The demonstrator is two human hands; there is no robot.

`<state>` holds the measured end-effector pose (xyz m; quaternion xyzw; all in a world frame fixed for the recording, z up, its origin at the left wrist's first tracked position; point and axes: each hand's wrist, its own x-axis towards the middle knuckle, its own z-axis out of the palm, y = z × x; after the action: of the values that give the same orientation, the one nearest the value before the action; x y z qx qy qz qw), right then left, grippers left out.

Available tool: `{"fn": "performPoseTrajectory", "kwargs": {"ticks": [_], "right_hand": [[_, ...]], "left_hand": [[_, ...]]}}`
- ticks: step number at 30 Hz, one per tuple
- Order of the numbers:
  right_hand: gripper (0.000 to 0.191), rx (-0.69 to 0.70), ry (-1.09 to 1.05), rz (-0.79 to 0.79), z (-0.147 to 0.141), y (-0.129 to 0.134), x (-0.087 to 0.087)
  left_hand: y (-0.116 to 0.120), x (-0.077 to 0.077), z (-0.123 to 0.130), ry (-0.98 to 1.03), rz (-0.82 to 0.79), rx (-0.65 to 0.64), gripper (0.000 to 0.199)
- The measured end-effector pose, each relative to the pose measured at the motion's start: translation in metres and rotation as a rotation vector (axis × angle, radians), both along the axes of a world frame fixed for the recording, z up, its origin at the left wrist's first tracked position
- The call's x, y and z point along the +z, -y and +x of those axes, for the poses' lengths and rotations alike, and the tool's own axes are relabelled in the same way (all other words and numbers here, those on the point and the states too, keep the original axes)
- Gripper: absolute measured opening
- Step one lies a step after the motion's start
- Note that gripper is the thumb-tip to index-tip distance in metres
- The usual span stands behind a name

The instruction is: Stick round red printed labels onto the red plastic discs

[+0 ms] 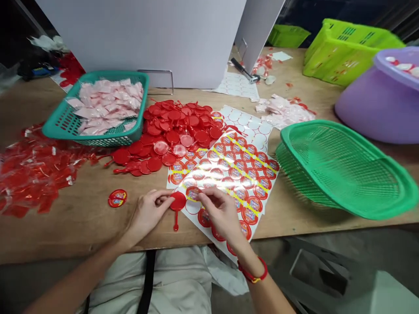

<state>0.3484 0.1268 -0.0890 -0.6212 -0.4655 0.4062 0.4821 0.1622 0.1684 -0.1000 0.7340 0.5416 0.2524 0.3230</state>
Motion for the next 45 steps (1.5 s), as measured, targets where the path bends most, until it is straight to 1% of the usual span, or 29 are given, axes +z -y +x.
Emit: {"fn": "performPoseTrajectory", "kwargs": {"ticks": [2, 4, 6, 7, 9, 11, 13, 15, 18, 19, 20, 21, 22, 23, 25, 26, 27, 28, 30, 34, 45], "right_hand": [[0.018, 0.063, -0.001, -0.019, -0.006, 0.002, -0.001], [0.016, 0.102, 0.058, -0.004, -0.010, 0.003, -0.004], [0.012, 0.137, 0.154, 0.032, -0.013, 0.002, -0.007], [0.010, 0.158, 0.204, 0.057, -0.015, 0.002, -0.008], [0.009, 0.209, 0.275, 0.094, -0.018, 0.001, -0.010], [0.010, 0.241, 0.299, 0.098, -0.021, 0.001, -0.012], [0.012, 0.248, 0.307, 0.077, -0.022, 0.001, -0.013], [0.011, 0.226, 0.351, 0.079, -0.022, 0.000, -0.013], [0.024, 0.165, 0.432, 0.134, -0.021, -0.003, -0.009], [0.023, 0.175, 0.444, 0.152, -0.020, -0.005, -0.007], [0.018, 0.206, 0.443, 0.161, -0.020, -0.007, -0.005], [0.010, 0.251, 0.431, 0.158, -0.019, -0.009, -0.003], [0.009, 0.292, 0.412, 0.148, -0.019, -0.011, -0.002], [0.012, 0.319, 0.387, 0.128, -0.018, -0.013, -0.001], [0.014, 0.344, 0.327, 0.061, -0.018, -0.016, -0.001], [0.014, 0.358, 0.305, 0.028, -0.017, -0.017, -0.002], [0.015, 0.378, 0.296, 0.007, -0.018, -0.017, -0.003], [0.015, 0.402, 0.300, -0.002, -0.018, -0.018, -0.005], [0.015, 0.442, 0.343, 0.020, -0.019, -0.017, -0.008], [0.014, 0.456, 0.443, 0.062, -0.020, -0.016, -0.012], [0.013, 0.459, 0.533, 0.035, -0.021, -0.014, -0.013]], "left_hand": [[0.009, -0.009, -0.004, -0.051, 0.173, -0.053, 0.019], [0.012, -0.012, -0.011, -0.062, 0.283, -0.129, 0.035], [0.012, -0.011, -0.016, -0.045, 0.299, -0.209, 0.049], [0.011, -0.009, -0.017, -0.023, 0.284, -0.234, 0.051], [0.010, -0.006, -0.016, 0.043, 0.233, -0.213, 0.044], [0.008, -0.003, -0.012, 0.109, 0.174, -0.162, 0.023], [0.007, -0.001, -0.008, 0.146, 0.132, -0.138, 0.005], [0.006, 0.001, -0.006, 0.152, 0.124, -0.130, 0.009], [0.005, 0.003, -0.005, 0.132, 0.123, -0.103, 0.012], [0.005, 0.003, -0.005, 0.125, 0.120, -0.103, 0.013], [0.006, 0.003, -0.005, 0.121, 0.119, -0.106, 0.013], [0.007, 0.002, -0.006, 0.115, 0.125, -0.104, 0.010], [0.008, 0.001, -0.006, 0.107, 0.137, -0.095, 0.003], [0.010, -0.001, -0.006, 0.093, 0.149, -0.077, 0.014], [0.015, -0.005, -0.006, 0.050, 0.162, -0.043, 0.055], [0.018, -0.007, -0.006, 0.023, 0.161, -0.046, 0.073], [0.021, -0.010, -0.005, -0.006, 0.158, -0.063, 0.084], [0.023, -0.012, -0.005, -0.035, 0.156, -0.086, 0.089], [0.025, -0.015, -0.004, -0.090, 0.167, -0.118, 0.089], [0.026, -0.016, -0.003, -0.145, 0.185, -0.119, 0.087], [0.026, -0.016, -0.004, -0.142, 0.161, -0.116, 0.085]]}}
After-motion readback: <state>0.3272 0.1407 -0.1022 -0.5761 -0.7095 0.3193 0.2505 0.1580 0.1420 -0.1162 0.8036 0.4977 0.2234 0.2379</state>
